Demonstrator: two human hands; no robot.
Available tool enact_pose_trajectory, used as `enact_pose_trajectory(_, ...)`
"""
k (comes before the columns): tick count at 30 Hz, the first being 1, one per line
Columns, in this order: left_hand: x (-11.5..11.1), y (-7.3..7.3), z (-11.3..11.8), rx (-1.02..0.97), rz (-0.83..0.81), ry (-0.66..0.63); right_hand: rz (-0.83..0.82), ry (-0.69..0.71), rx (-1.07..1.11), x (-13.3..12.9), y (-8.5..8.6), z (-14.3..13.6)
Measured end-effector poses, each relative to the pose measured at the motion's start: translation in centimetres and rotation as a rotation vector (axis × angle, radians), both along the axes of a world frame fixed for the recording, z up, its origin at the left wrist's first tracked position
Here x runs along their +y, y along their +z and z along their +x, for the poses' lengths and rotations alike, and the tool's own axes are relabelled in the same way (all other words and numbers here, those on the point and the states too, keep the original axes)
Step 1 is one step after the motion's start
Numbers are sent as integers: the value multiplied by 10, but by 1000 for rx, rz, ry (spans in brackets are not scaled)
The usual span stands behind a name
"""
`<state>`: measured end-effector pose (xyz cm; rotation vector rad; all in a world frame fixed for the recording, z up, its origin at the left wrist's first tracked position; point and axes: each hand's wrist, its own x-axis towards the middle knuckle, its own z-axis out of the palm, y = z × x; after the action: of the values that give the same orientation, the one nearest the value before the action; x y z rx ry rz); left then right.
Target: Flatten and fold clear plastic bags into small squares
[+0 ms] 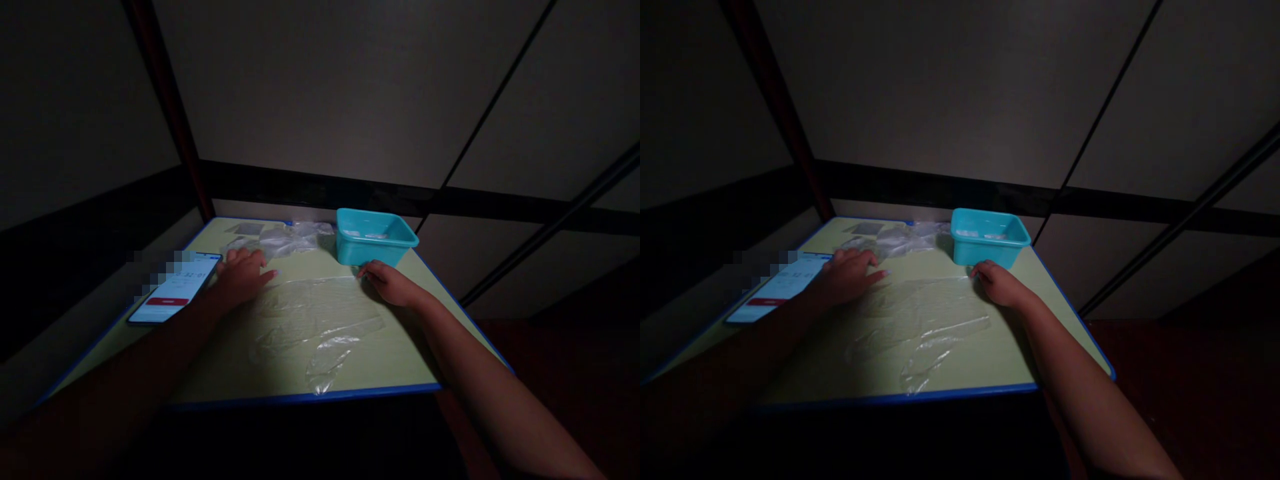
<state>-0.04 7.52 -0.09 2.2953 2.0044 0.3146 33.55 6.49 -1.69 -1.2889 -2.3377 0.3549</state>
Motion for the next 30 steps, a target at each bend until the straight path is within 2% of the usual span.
enact_pose_trajectory(2, -11, -3, 10, 50, 82, -17, 1, -2, 8, 0, 0, -1)
enact_pose_trajectory(4, -23, -7, 22, 77, 37, -94, 4, -2, 15, 0, 0, -1)
enact_pose_trajectory(6, -35, -12, 32, 98, -9, -277, 7, -5, 15, 0, -1, -2)
enact_pose_trajectory(9, -48, -16, 40, 136, -105, -407, 10, -10, 12, 0, -1, -2)
enact_pose_trajectory(21, -56, -12, 41, 126, -204, -373, 7, -21, -16, -1, 0, -1)
enact_pose_trajectory(30, -38, -13, 23, 144, -283, -419, 1, -31, -19, -3, 2, -3)
